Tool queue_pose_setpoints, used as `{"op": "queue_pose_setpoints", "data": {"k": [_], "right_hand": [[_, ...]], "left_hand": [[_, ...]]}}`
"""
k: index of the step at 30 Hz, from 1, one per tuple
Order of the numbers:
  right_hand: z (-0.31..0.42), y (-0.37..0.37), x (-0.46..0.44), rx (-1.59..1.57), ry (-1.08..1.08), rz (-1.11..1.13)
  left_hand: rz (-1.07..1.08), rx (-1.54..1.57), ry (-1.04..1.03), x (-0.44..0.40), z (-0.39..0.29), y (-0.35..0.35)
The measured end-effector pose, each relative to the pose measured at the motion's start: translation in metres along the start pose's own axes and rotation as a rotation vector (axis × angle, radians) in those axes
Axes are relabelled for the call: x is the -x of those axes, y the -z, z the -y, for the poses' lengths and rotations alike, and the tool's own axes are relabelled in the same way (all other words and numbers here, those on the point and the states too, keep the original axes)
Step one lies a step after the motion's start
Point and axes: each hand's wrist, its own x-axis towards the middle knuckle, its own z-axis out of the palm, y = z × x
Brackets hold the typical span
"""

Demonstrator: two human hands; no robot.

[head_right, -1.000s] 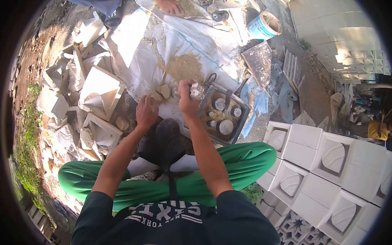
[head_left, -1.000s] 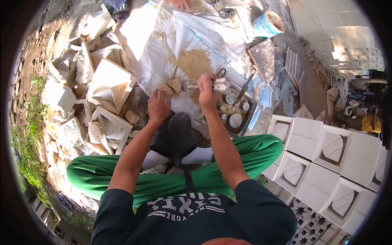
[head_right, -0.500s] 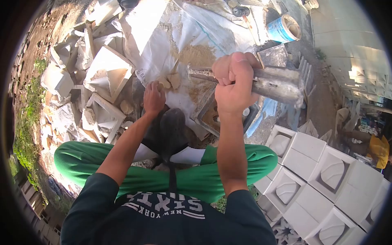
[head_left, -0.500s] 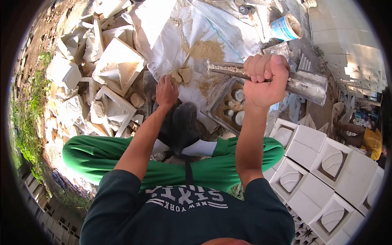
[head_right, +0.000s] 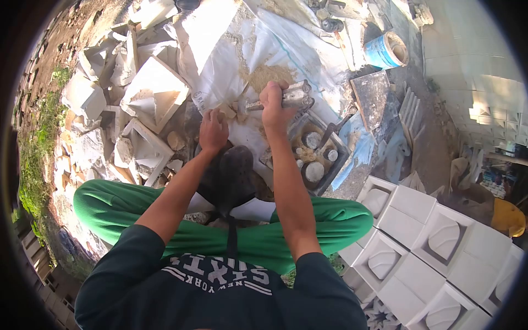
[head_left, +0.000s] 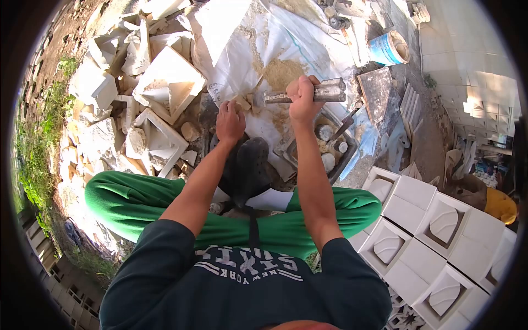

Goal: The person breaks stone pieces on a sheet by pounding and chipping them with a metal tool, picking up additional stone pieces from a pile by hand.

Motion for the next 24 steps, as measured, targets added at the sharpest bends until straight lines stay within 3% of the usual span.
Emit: {"op": "queue_pose_setpoints", "data": {"k": [5, 6, 9, 12, 14, 17, 21, 24], "right_hand": [[0.097, -0.03, 0.008, 0.044, 0.172, 0.134], [0.11, -0.032, 0.011, -0.066, 0.162, 0.173], [0.113, -0.043, 0.015, 0.075, 0.241, 0.149], [0.013, -0.019, 0.011, 0.193, 0.1, -0.017], [-0.048, 0.002, 0.01, 0.292, 0.172, 0.036], [-0.061, -0.004, -0.002, 0.4, 0.268, 0.19], [0.008, -0.042, -0.006, 0.219, 0.12, 0.209], [0.087, -0.071, -0.002, 0.151, 0.172, 0.209]], "left_hand": [[0.01, 0.07, 0.024, 0.001, -0.001, 0.005], [0.011, 0.07, 0.027, 0.001, 0.0, 0.003], [-0.005, 0.035, 0.024, 0.0, 0.001, 0.0], [0.004, 0.04, 0.062, -0.002, 0.0, 0.003], [0.021, 0.084, 0.009, -0.001, 0.001, 0.004], [-0.005, 0.071, 0.027, 0.0, 0.0, 0.005], [0.026, 0.092, 0.063, -0.004, 0.002, 0.005], [-0.032, 0.111, 0.004, 0.003, 0.005, 0.001]]}}
